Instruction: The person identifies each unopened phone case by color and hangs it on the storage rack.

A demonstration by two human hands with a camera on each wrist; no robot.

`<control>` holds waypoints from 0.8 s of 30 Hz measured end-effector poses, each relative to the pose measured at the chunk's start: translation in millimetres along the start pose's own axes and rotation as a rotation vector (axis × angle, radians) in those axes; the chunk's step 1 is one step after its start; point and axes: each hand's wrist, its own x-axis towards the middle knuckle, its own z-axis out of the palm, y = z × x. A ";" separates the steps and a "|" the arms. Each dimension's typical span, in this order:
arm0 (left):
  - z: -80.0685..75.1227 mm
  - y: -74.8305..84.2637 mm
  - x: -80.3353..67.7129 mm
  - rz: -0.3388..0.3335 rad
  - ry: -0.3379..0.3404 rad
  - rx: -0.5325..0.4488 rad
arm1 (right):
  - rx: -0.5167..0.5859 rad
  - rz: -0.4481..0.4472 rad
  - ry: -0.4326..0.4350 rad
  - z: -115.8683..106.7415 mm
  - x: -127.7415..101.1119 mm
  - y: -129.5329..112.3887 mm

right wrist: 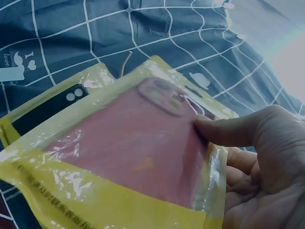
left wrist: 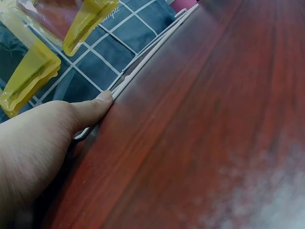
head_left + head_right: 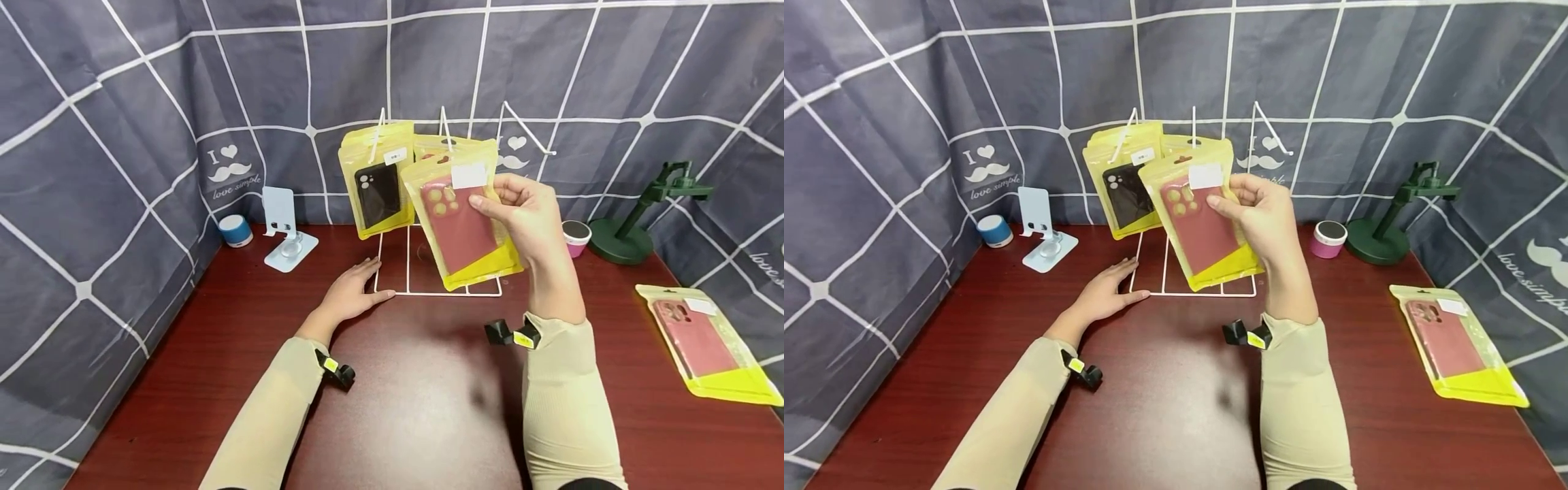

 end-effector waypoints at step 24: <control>-0.7 -0.8 1.7 0.004 -0.015 -0.001 | -0.051 0.048 0.018 -13.1 6.6 9.4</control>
